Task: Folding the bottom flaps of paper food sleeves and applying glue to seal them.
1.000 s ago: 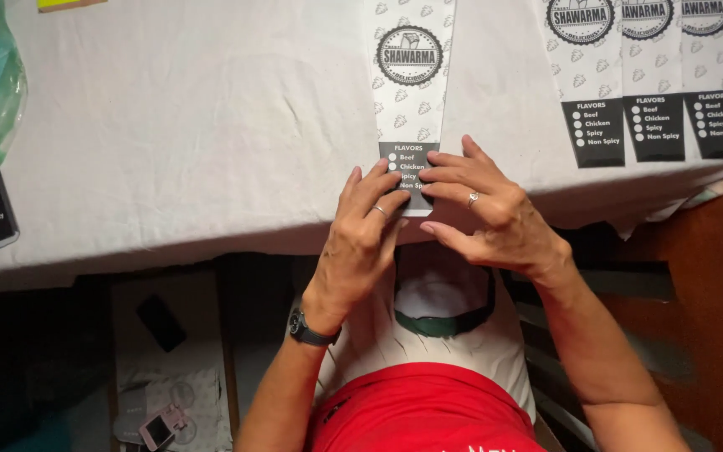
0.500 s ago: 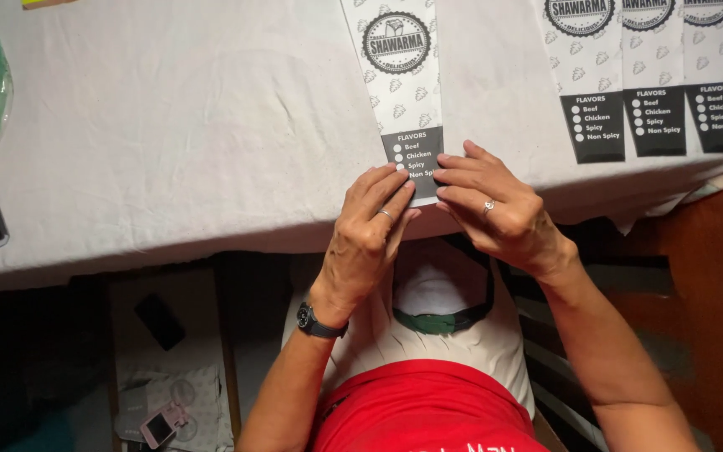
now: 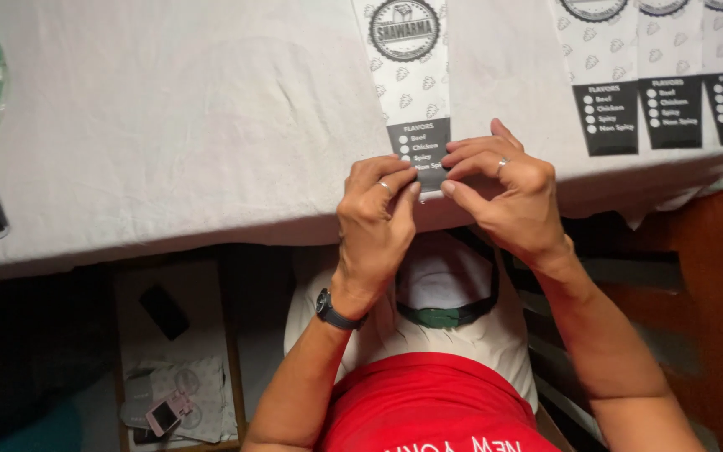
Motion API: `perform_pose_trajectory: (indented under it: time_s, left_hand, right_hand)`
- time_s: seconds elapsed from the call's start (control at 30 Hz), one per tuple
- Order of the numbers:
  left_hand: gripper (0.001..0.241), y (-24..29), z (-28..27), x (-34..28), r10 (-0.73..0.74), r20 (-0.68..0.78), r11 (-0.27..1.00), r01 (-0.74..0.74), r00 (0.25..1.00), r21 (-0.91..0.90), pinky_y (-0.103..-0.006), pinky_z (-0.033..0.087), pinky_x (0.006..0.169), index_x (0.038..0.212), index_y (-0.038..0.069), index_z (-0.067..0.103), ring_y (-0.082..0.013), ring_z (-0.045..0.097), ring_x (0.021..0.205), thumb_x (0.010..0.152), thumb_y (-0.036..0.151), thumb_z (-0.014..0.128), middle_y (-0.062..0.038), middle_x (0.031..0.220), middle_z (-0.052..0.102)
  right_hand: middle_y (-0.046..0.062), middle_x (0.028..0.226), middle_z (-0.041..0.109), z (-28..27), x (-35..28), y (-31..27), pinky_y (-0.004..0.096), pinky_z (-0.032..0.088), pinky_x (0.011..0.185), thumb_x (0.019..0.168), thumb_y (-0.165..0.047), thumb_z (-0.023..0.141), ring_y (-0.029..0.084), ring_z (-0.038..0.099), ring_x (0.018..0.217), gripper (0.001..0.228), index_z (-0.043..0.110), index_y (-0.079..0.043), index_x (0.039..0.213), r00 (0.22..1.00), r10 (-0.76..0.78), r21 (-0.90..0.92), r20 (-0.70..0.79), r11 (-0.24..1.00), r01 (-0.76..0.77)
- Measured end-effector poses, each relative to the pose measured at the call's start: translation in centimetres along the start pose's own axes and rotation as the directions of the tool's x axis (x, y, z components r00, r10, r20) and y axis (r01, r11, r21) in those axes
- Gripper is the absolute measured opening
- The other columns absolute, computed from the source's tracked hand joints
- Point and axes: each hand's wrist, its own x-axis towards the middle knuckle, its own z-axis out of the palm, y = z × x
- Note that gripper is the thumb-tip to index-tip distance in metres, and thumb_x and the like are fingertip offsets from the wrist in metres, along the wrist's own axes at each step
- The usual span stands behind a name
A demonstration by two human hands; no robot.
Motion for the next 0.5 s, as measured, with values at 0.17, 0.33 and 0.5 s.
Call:
perform_pose_trajectory:
  time_s: [0.17,0.33,0.5]
  left_hand:
    - [0.013,0.0,-0.2,0.0,-0.022,0.013,0.999,0.023,1.000,-0.028,-0.0411,0.054,0.097,0.096,-0.003,0.076,-0.0340,0.068,0.105,0.087,-0.008,0.068,-0.012,0.100,0.068]
    - [0.020,0.7,0.5,-0.7,0.084,-0.021,0.991,-0.081,0.996,0.107,-0.0476,0.048,0.092,0.106,-0.005,0.067,-0.0383,0.061,0.104,0.088,-0.007,0.059,-0.017,0.111,0.063]
    - [0.045,-6.6,-6.2,0.2,0.138,0.086,0.981,-0.148,0.987,0.126,-0.0467,0.046,0.115,0.124,-0.002,0.064,-0.0377,0.058,0.124,0.085,-0.017,0.047,-0.020,0.127,0.062]
  right_hand:
    - [0.012,0.105,0.076,0.2,0.3,-0.7,0.052,0.035,0.123,0.088,0.002,0.082,0.033,0.072,0.114,0.011,0.075,-0.002,0.097,0.996,-0.045,-0.002,0.073,0.999,0.046]
    - [0.022,0.122,0.073,1.7,-0.7,-1.2,0.061,0.041,0.128,0.098,0.014,0.078,0.039,0.070,0.122,0.015,0.074,0.004,0.109,0.979,-0.202,-0.218,0.007,0.956,0.198]
    - [0.023,0.121,0.073,1.3,-0.7,-1.5,0.060,0.045,0.128,0.099,0.016,0.075,0.038,0.070,0.123,0.012,0.075,0.006,0.106,0.989,-0.145,-0.200,0.023,0.969,0.146]
